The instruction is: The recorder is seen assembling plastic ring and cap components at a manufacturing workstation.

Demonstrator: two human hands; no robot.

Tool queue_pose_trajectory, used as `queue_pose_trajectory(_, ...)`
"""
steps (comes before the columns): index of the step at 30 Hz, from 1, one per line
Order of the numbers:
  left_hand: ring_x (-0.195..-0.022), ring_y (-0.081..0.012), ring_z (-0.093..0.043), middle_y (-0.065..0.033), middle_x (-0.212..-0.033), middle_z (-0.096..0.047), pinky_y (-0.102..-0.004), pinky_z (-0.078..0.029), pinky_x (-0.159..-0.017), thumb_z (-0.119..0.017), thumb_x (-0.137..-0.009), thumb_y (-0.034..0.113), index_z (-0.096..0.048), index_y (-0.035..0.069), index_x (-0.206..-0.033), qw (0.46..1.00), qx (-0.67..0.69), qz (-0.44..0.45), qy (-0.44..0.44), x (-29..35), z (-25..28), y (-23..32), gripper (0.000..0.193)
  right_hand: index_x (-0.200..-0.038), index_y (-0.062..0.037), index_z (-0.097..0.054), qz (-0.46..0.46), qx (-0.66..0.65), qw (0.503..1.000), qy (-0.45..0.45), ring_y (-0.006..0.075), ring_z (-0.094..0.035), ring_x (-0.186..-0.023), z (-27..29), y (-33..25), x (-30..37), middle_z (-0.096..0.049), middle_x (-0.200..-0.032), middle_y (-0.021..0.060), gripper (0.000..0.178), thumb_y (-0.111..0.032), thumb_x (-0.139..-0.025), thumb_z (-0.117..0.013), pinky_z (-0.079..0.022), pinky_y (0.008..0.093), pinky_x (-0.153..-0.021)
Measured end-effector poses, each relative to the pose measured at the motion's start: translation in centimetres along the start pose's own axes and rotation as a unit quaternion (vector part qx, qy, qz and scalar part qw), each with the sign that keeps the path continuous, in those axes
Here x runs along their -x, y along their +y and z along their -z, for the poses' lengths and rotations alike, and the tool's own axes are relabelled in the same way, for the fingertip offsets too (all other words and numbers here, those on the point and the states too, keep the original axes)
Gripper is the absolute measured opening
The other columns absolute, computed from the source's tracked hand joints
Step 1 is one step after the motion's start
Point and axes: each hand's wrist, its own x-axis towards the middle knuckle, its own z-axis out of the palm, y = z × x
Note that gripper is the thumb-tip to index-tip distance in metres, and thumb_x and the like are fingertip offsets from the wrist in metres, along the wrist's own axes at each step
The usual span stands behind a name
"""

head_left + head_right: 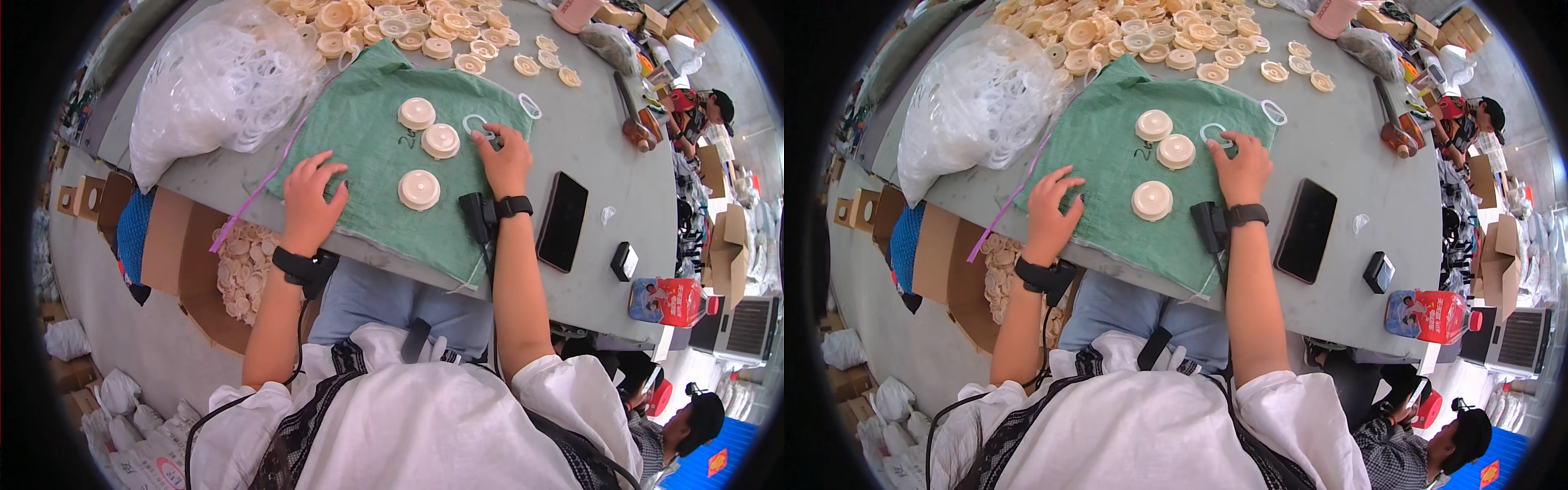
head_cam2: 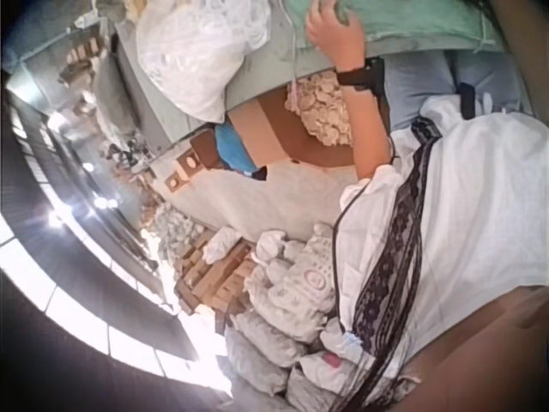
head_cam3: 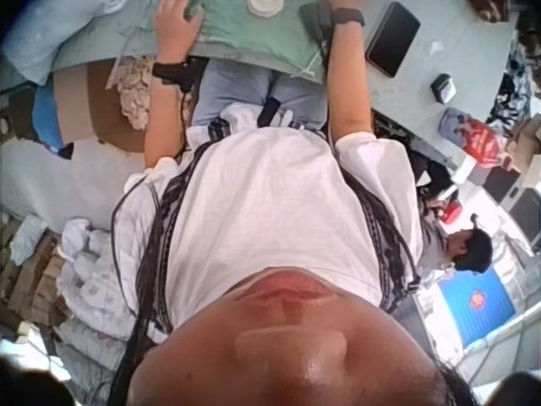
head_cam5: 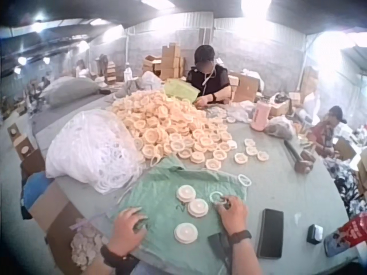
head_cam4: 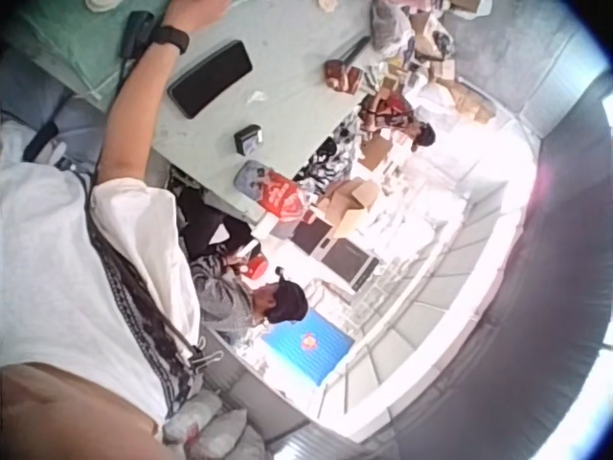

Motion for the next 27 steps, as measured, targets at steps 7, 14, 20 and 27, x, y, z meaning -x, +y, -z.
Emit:
queue_pose_trajectory(7, -0.096, -0.0297, -0.056, -0.0111, -0.106, -0.06, -0.0366, -0.043, -0.084, -0.06, -0.076, 0.012, -0.06, 0.006, -0.1, 0.989, 0.143, -0.04, -0.026, -3.7, 1.7, 4.6, 0.025, -0.099, -0.0129, -0.064, -0.052, 0.121, 0.986, 0.099, 0.0266, -0.044, -0.112, -0.2, -0.3, 0.2, -0.054, -0.114, 0.0042, 0.035, -0.03, -0.069, -0.072, -0.031, 0.0454, -0.094)
queue_pose_trajectory(14, -0.09, -0.0247, -0.06, -0.0117, -0.106, -0.06, -0.0337, -0.046, -0.08, -0.061, -0.076, 0.011, -0.057, 0.004, -0.106, 0.965, 0.243, 0.008, -0.098, -6.5, 0.5, 8.2, 0.031, -0.093, -0.0072, -0.064, -0.086, -0.042, 0.995, 0.001, 0.0203, -0.057, -0.092, 1.7, -0.5, -0.5, -0.063, -0.089, 0.0044, 0.029, -0.02, -0.068, -0.073, -0.037, 0.0408, -0.09)
queue_pose_trajectory(20, -0.091, -0.0219, -0.062, -0.015, -0.11, -0.059, -0.0318, -0.048, -0.078, -0.061, -0.08, 0.017, -0.05, 0.002, -0.118, 0.94, 0.324, 0.021, -0.1, -9.0, -2.4, 9.1, 0.043, -0.09, -0.0005, -0.061, -0.071, -0.444, 0.891, -0.059, 0.0095, -0.059, -0.069, 1.8, -0.2, -0.9, -0.065, -0.079, 0.0046, 0.022, -0.008, -0.073, -0.071, -0.047, 0.0232, -0.064)
queue_pose_trajectory(27, -0.072, -0.0139, -0.064, -0.0087, -0.079, -0.066, -0.025, -0.049, -0.065, -0.058, -0.084, 0.009, -0.061, -0.005, -0.09, 0.894, 0.404, 0.11, -0.161, -9.7, -4.5, 9.3, 0.016, -0.09, 0.0011, -0.059, -0.056, -0.515, 0.834, -0.187, 0.0094, -0.059, -0.064, 2.3, -1.2, -0.7, -0.064, -0.077, 0.0048, 0.017, -0.007, -0.079, -0.068, -0.048, 0.0222, -0.057)
